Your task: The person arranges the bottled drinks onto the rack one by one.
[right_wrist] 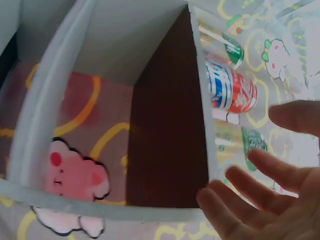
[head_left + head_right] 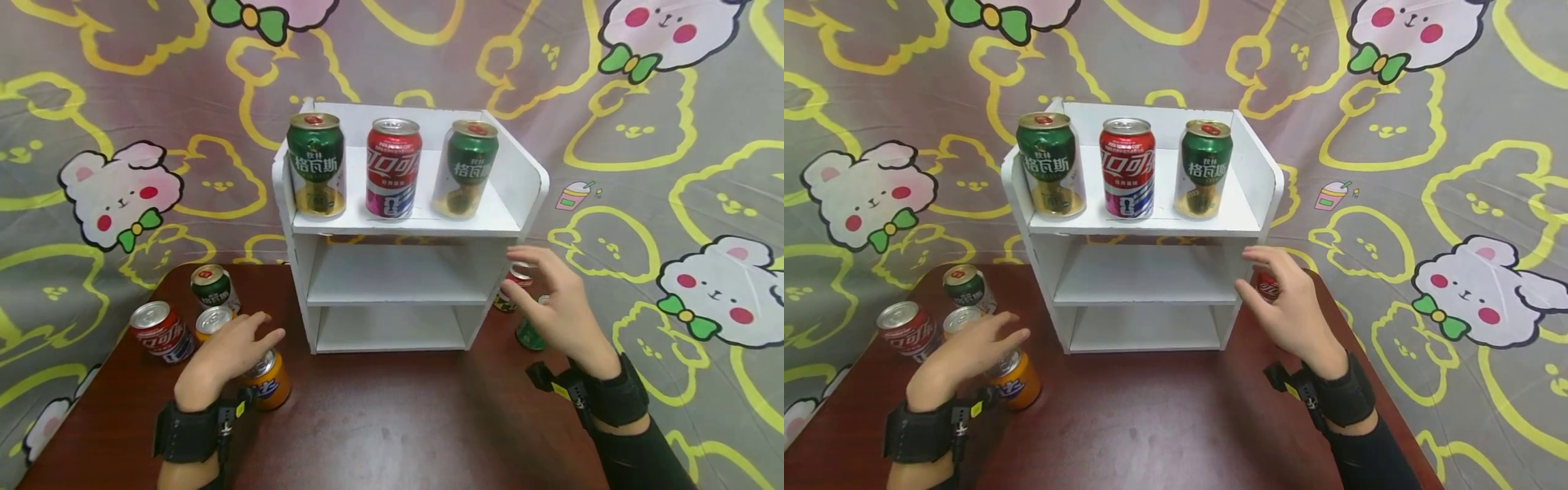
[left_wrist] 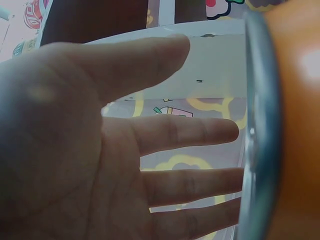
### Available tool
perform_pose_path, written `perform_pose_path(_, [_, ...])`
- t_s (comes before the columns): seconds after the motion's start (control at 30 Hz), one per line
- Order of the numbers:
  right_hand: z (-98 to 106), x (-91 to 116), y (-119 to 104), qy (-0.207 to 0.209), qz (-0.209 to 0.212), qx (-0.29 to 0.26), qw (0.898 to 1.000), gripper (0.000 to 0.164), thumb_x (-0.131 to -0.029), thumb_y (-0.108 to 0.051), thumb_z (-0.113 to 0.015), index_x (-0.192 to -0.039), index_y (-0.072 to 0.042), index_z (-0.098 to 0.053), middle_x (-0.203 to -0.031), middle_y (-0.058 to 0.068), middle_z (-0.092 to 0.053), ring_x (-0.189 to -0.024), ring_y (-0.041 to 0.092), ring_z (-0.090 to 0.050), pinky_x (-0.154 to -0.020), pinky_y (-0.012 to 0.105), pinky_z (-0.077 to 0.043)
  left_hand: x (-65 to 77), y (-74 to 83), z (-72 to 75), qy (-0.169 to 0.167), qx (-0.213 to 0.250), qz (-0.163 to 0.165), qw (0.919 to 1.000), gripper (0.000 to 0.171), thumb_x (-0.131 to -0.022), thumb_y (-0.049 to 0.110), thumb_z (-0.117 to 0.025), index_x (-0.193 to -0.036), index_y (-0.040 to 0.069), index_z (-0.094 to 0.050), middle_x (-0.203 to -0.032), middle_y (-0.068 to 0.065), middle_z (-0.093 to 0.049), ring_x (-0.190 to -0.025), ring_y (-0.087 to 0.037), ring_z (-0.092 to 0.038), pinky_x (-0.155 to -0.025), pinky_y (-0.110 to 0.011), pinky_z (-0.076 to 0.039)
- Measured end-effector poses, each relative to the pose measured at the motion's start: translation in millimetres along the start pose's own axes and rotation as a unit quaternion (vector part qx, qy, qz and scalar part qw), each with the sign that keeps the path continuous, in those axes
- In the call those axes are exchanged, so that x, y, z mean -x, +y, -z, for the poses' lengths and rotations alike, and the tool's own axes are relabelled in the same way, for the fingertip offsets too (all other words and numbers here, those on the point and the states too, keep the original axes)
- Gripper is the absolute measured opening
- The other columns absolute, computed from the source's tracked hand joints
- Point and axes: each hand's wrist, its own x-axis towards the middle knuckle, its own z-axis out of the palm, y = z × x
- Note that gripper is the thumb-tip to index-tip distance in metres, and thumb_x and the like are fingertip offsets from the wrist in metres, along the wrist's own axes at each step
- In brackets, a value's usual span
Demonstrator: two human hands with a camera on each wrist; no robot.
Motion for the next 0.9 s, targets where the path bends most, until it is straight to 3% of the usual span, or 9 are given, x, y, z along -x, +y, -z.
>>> perform_pose_path(0.1, [-2, 17, 18, -0.035, -0.001, 0.013, 0.999, 0.042, -0.073, -0.001, -0.069, -0.113, -0.009, -0.055, -0.109, 0.002, -0.054, -0.091, 0.009, -0.054, -0.071, 0.014, -0.044, -0.3, 1.6, -1.0, -0.003, -0.003, 0.006, 1.0, 0.073, -0.086, 0.056, -0.038, -0.127, -0.005, -0.039, -0.123, -0.032, -0.039, -0.111, -0.046, -0.036, -0.081, -0.057, -0.035])
perform_pose_path(0.2, [-7, 32, 28, -0.085, -0.01, 0.002, 0.996, 0.037, -0.076, -0.004, -0.067, -0.11, -0.012, -0.056, -0.104, -0.001, -0.056, -0.088, 0.008, -0.054, -0.071, 0.018, -0.044, -0.3, 3.5, -1.6, -0.004, -0.006, 0.007, 0.9999, 0.076, -0.085, 0.059, -0.037, -0.126, -0.005, -0.04, -0.122, -0.032, -0.04, -0.11, -0.046, -0.037, -0.081, -0.057, -0.035])
perform_pose_path(0.47, [-30, 72, 55, -0.199, -0.115, -0.007, 0.973, 0.025, -0.084, -0.031, -0.058, -0.108, -0.025, -0.054, -0.102, -0.014, -0.054, -0.091, 0.005, -0.052, -0.071, 0.027, -0.045, -0.3, 6.6, -2.1, -0.002, -0.008, 0.003, 1.0, 0.071, -0.086, 0.054, -0.04, -0.125, -0.005, -0.041, -0.121, -0.031, -0.041, -0.108, -0.044, -0.04, -0.081, -0.056, -0.036])
perform_pose_path(0.7, [-45, 100, 71, -0.24, -0.184, -0.062, 0.951, 0.025, -0.084, -0.033, -0.058, -0.106, -0.022, -0.054, -0.1, -0.01, -0.056, -0.092, 0.013, -0.057, -0.071, 0.028, -0.047, -0.3, 4.2, -7.7, 0.003, -0.025, 0.001, 0.9997, 0.072, -0.084, 0.057, -0.041, -0.122, -0.004, -0.045, -0.116, -0.029, -0.045, -0.1, -0.04, -0.048, -0.077, -0.052, -0.04])
perform_pose_path(0.9, [-47, 115, 77, -0.249, -0.211, -0.082, 0.942, 0.03, -0.085, -0.038, -0.054, -0.107, -0.018, -0.054, -0.103, -0.005, -0.056, -0.092, 0.014, -0.057, -0.071, 0.026, -0.047, 0.6, -12.9, -22.0, 0.038, -0.017, -0.019, 0.999, 0.071, -0.082, 0.061, -0.04, -0.12, 0.001, -0.049, -0.117, -0.024, -0.047, -0.098, -0.037, -0.05, -0.075, -0.052, -0.042])
